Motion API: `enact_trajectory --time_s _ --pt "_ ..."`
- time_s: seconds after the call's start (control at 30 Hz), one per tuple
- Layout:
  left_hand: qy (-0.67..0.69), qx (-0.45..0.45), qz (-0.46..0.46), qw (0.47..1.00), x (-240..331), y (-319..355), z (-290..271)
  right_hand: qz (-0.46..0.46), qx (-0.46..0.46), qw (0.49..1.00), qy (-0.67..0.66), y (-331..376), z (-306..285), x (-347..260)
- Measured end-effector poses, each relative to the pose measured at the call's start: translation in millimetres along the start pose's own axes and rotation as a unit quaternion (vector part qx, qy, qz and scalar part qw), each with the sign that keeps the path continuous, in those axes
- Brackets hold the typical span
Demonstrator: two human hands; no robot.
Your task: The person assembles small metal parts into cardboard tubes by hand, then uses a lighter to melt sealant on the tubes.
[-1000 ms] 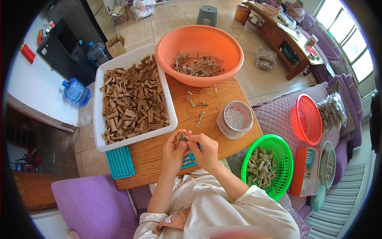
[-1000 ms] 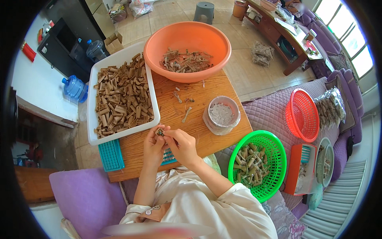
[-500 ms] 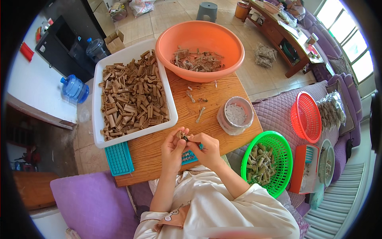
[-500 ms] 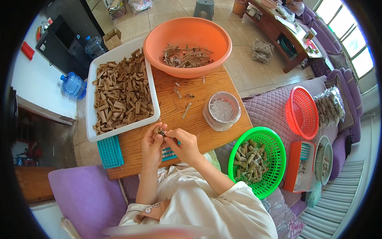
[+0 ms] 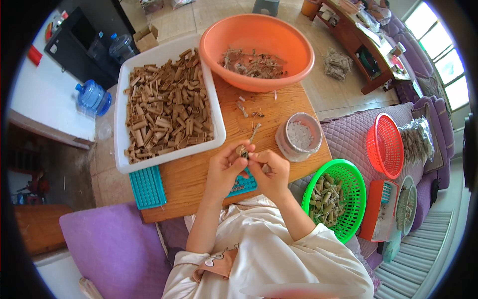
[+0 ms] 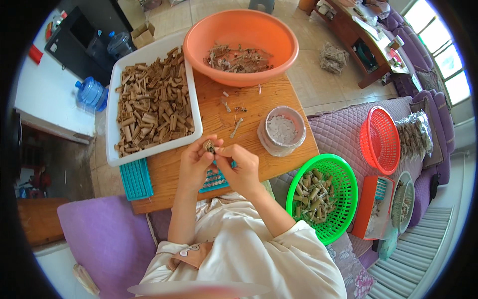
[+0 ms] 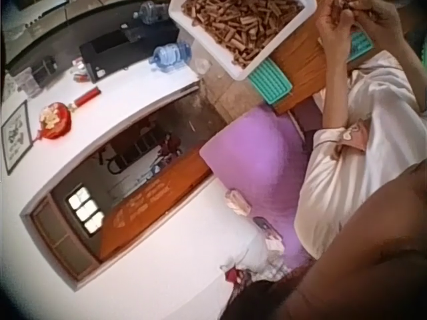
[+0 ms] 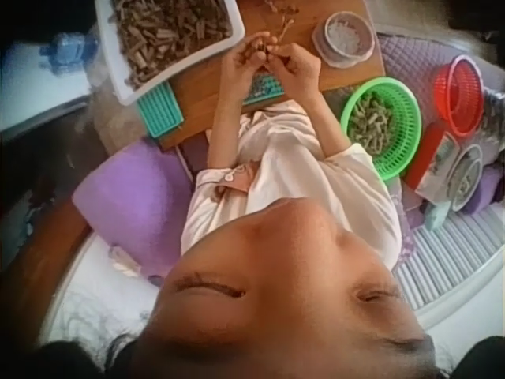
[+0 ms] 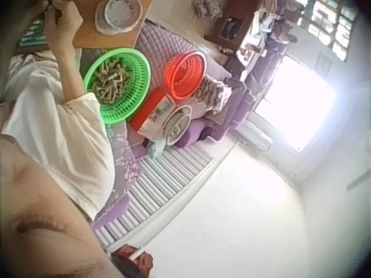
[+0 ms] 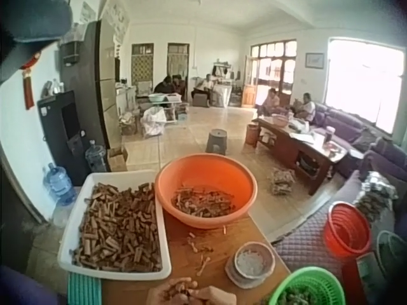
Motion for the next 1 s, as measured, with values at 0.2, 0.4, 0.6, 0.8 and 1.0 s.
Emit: enact_trajectory --time_s 0.2,0.4,0.6,0.8,1.0 --pt "0.035 0.005 0.006 0.999 0 -4 3 -0.049 0.004 0.999 0.01 -7 -2 -14" --pt "0.079 -0.015 0.004 0.997 1 -4 2 -0.035 0.004 0.999 0.007 -5 -4 -14" --pt "0.089 -0.05 0.015 0.995 3 -1 1 0.007 0.045 0.999 -0.026 -3 -11 -12" --pt "0.091 -0.066 0.016 0.994 4 2 4 -0.05 0.017 0.999 0.007 1 -5 -21" --pt "0.095 -0.062 0.019 0.993 5 6 3 -0.108 -0.017 0.991 0.075 -3 2 -32"
Point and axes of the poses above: each hand's wrist, its own y-axis away from the middle knuckle, its own z-axis out of the palm, x = y × z, the point moved 8 cm from there along -y, towards the middle knuckle, and after that the axes turned 13 degrees about x, right-handed, at the moved point
